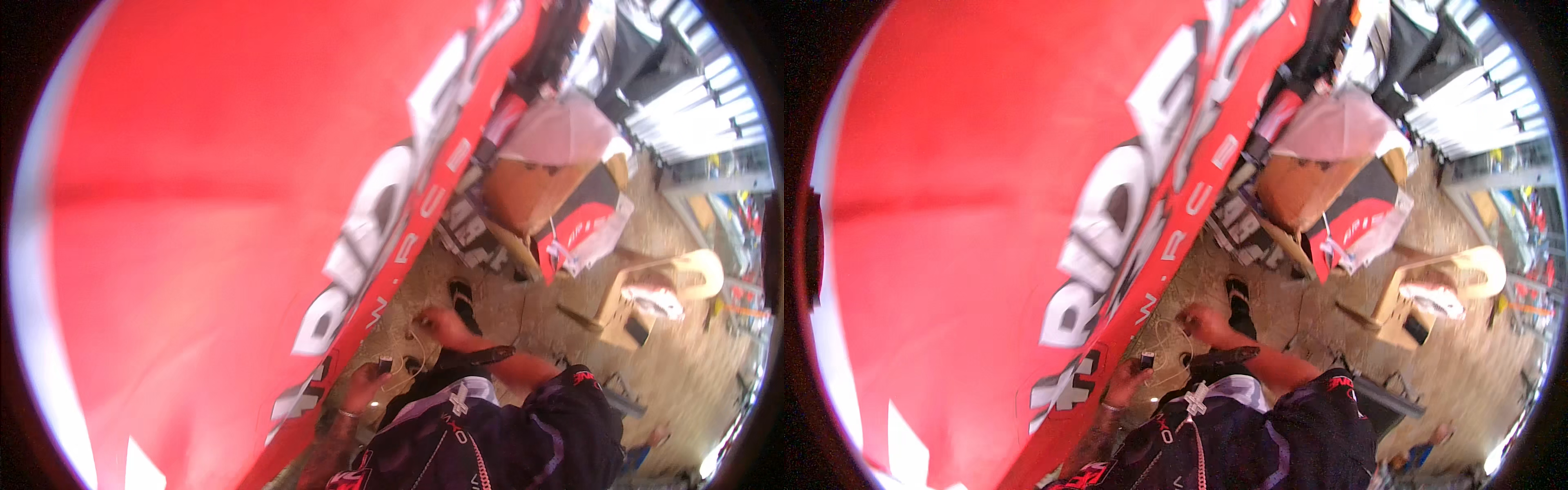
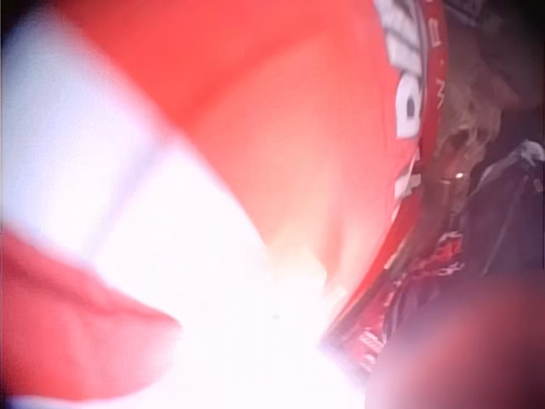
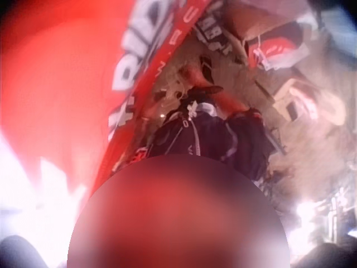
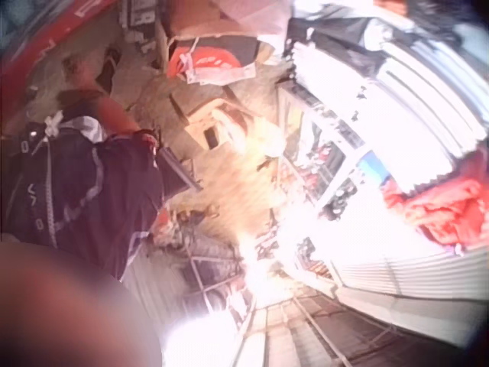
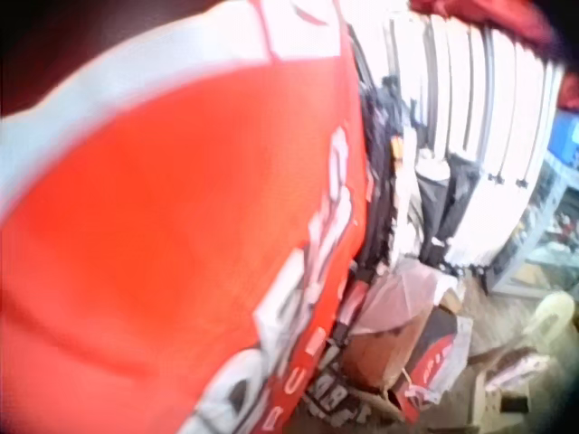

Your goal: The person walks through a motorcycle parts shop, picks up a cable, plugs it into a phone, and then moves to a motorcycle. They use a screwdriver to remove a bolt from the motorcycle's handlebar area.

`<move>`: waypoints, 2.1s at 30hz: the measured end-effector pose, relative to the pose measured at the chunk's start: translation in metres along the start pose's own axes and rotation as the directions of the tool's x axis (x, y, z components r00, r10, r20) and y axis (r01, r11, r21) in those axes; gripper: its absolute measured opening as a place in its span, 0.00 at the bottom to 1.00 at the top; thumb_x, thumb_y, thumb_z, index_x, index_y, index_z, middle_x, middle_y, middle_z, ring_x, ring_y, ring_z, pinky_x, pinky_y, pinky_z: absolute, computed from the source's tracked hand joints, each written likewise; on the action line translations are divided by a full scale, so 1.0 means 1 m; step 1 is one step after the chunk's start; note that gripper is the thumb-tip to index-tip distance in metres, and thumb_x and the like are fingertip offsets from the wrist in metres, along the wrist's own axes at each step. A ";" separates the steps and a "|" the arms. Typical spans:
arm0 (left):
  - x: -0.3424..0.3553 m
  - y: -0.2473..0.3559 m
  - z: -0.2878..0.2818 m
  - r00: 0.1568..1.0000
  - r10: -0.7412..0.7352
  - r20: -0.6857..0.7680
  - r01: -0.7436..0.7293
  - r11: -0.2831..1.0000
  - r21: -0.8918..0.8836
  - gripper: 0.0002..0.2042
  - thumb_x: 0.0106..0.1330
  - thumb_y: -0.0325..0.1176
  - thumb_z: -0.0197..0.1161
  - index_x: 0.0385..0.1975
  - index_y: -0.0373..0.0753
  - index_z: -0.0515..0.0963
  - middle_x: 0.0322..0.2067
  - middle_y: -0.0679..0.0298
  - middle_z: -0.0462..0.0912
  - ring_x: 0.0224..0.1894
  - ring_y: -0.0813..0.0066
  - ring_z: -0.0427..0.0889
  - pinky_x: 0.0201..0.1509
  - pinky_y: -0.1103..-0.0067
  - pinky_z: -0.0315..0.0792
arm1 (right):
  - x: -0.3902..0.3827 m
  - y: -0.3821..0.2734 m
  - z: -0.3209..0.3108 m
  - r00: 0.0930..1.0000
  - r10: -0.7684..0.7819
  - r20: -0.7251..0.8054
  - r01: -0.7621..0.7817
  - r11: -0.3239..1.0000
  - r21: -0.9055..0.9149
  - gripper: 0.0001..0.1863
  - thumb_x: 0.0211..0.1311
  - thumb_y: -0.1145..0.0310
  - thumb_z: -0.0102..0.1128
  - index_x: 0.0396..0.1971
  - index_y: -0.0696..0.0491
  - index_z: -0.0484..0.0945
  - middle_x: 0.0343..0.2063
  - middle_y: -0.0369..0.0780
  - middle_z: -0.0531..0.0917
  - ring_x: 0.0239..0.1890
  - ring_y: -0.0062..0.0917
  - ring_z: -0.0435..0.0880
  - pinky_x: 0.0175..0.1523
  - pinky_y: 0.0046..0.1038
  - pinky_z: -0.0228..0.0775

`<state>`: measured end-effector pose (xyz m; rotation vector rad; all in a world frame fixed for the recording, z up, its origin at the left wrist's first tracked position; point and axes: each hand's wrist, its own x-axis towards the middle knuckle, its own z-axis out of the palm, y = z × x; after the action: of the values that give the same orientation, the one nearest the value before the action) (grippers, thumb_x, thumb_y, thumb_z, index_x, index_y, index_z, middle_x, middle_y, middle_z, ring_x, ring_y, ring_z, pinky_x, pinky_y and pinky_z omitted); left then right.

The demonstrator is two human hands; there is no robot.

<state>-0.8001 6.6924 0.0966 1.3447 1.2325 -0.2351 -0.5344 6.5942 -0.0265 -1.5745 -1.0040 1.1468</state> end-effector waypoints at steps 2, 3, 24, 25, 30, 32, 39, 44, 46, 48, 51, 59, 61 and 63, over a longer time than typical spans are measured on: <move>-0.026 -0.008 -0.015 0.998 0.053 -0.046 -0.048 0.994 0.098 0.16 0.60 0.40 0.72 0.37 0.35 0.77 0.30 0.70 0.78 0.34 0.82 0.73 0.40 0.78 0.70 | -0.011 -0.044 0.021 0.933 -0.289 0.213 0.298 0.955 -0.010 0.16 0.60 0.64 0.66 0.48 0.50 0.82 0.38 0.45 0.82 0.43 0.40 0.83 0.45 0.36 0.75; -0.044 -0.018 -0.021 0.995 0.070 -0.065 -0.060 0.988 0.145 0.17 0.60 0.40 0.72 0.38 0.34 0.78 0.31 0.69 0.79 0.34 0.81 0.74 0.40 0.78 0.70 | -0.012 -0.064 0.033 0.896 -0.335 0.292 0.366 0.929 -0.056 0.16 0.61 0.62 0.65 0.48 0.50 0.81 0.39 0.45 0.82 0.43 0.40 0.82 0.46 0.37 0.75; -0.297 -0.318 -0.076 0.864 0.097 -0.494 -0.396 0.738 -0.547 0.12 0.61 0.33 0.72 0.38 0.36 0.77 0.32 0.71 0.79 0.35 0.84 0.75 0.41 0.82 0.70 | -0.123 -0.450 0.177 0.684 -0.729 -0.031 0.648 0.626 -0.434 0.10 0.63 0.72 0.66 0.43 0.58 0.79 0.30 0.38 0.85 0.33 0.18 0.83 0.37 0.22 0.76; -0.303 -0.324 -0.072 0.848 0.087 -0.522 -0.419 0.714 -0.562 0.12 0.61 0.33 0.72 0.38 0.36 0.77 0.32 0.71 0.79 0.35 0.84 0.75 0.41 0.82 0.70 | -0.120 -0.468 0.168 0.584 -0.806 -0.095 0.669 0.545 -0.506 0.10 0.63 0.72 0.66 0.43 0.58 0.79 0.31 0.38 0.85 0.33 0.18 0.83 0.38 0.22 0.76; -0.319 -0.336 -0.061 0.799 0.048 -0.599 -0.440 0.726 -0.529 0.12 0.63 0.35 0.70 0.39 0.37 0.76 0.33 0.72 0.78 0.35 0.84 0.74 0.42 0.82 0.69 | -0.044 -0.508 0.124 0.548 -0.836 -0.029 0.569 0.398 -0.719 0.11 0.64 0.70 0.65 0.43 0.58 0.79 0.31 0.38 0.85 0.33 0.18 0.83 0.39 0.22 0.76; -0.324 -0.334 -0.053 0.769 0.018 -0.640 -0.454 0.719 -0.526 0.12 0.63 0.35 0.69 0.39 0.37 0.76 0.32 0.72 0.78 0.35 0.82 0.74 0.41 0.81 0.68 | -0.010 -0.504 0.112 0.676 -0.736 0.032 0.483 0.410 -0.773 0.11 0.64 0.70 0.64 0.43 0.58 0.79 0.31 0.38 0.85 0.33 0.18 0.83 0.39 0.22 0.75; -0.338 -0.321 -0.033 0.743 -0.010 -0.669 -0.475 0.697 -0.538 0.10 0.64 0.33 0.68 0.38 0.36 0.76 0.30 0.70 0.78 0.33 0.81 0.75 0.39 0.80 0.69 | 0.023 -0.480 0.089 0.818 -0.563 0.117 0.400 0.412 -0.819 0.12 0.65 0.67 0.63 0.44 0.58 0.79 0.32 0.38 0.85 0.34 0.19 0.82 0.41 0.23 0.75; -0.344 -0.315 -0.036 0.700 -0.005 -0.714 -0.556 0.624 -0.550 0.11 0.64 0.33 0.68 0.39 0.36 0.76 0.30 0.69 0.79 0.33 0.80 0.75 0.39 0.80 0.69 | -0.034 -0.479 0.088 0.779 -0.615 0.121 0.487 0.472 -0.735 0.13 0.66 0.66 0.62 0.44 0.58 0.79 0.32 0.38 0.84 0.34 0.19 0.82 0.42 0.23 0.75; -0.344 -0.317 -0.041 0.690 0.008 -0.723 -0.556 0.647 -0.523 0.12 0.63 0.34 0.68 0.39 0.35 0.76 0.30 0.69 0.79 0.33 0.80 0.75 0.39 0.81 0.69 | -0.073 -0.475 0.090 0.767 -0.629 0.128 0.526 0.501 -0.687 0.13 0.66 0.65 0.61 0.44 0.58 0.79 0.33 0.38 0.84 0.35 0.20 0.82 0.42 0.23 0.75; -0.343 -0.321 -0.046 0.689 0.025 -0.724 -0.553 0.664 -0.503 0.12 0.63 0.34 0.69 0.40 0.35 0.76 0.31 0.70 0.78 0.33 0.81 0.75 0.39 0.81 0.69 | -0.114 -0.471 0.097 0.769 -0.622 0.145 0.550 0.531 -0.645 0.14 0.66 0.64 0.61 0.45 0.58 0.79 0.33 0.38 0.84 0.35 0.20 0.82 0.42 0.23 0.74; -0.343 -0.333 -0.057 0.702 0.056 -0.710 -0.553 0.670 -0.495 0.13 0.63 0.35 0.69 0.40 0.35 0.75 0.31 0.70 0.78 0.34 0.81 0.75 0.40 0.81 0.69 | -0.169 -0.467 0.117 0.784 -0.593 0.184 0.569 0.568 -0.594 0.14 0.67 0.63 0.60 0.45 0.58 0.80 0.33 0.38 0.84 0.35 0.20 0.82 0.43 0.24 0.74; -0.359 -0.379 -0.097 0.726 0.101 -0.680 -0.544 0.690 -0.478 0.15 0.61 0.35 0.71 0.40 0.33 0.76 0.33 0.68 0.80 0.37 0.81 0.76 0.44 0.79 0.71 | -0.243 -0.496 0.220 0.785 -0.506 0.356 0.617 0.594 -0.516 0.16 0.68 0.61 0.59 0.46 0.58 0.80 0.34 0.37 0.84 0.36 0.20 0.82 0.45 0.24 0.74; -0.366 -0.391 -0.103 0.710 0.111 -0.696 -0.579 0.654 -0.486 0.15 0.62 0.35 0.71 0.40 0.33 0.76 0.34 0.67 0.81 0.38 0.80 0.77 0.45 0.79 0.72 | -0.251 -0.511 0.248 0.767 -0.492 0.412 0.641 0.589 -0.492 0.17 0.68 0.60 0.58 0.46 0.58 0.80 0.34 0.37 0.84 0.36 0.21 0.82 0.45 0.24 0.74; -0.375 -0.403 -0.102 0.712 0.108 -0.694 -0.592 0.625 -0.509 0.14 0.62 0.34 0.71 0.40 0.34 0.76 0.35 0.68 0.80 0.38 0.81 0.77 0.45 0.79 0.71 | -0.257 -0.528 0.277 0.741 -0.479 0.471 0.669 0.586 -0.457 0.17 0.68 0.59 0.58 0.46 0.58 0.80 0.34 0.37 0.84 0.36 0.21 0.81 0.45 0.25 0.73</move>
<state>-1.3077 6.4673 0.1684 0.9402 1.3080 0.9978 -0.9128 6.5402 0.4986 -1.3394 -2.0878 0.6034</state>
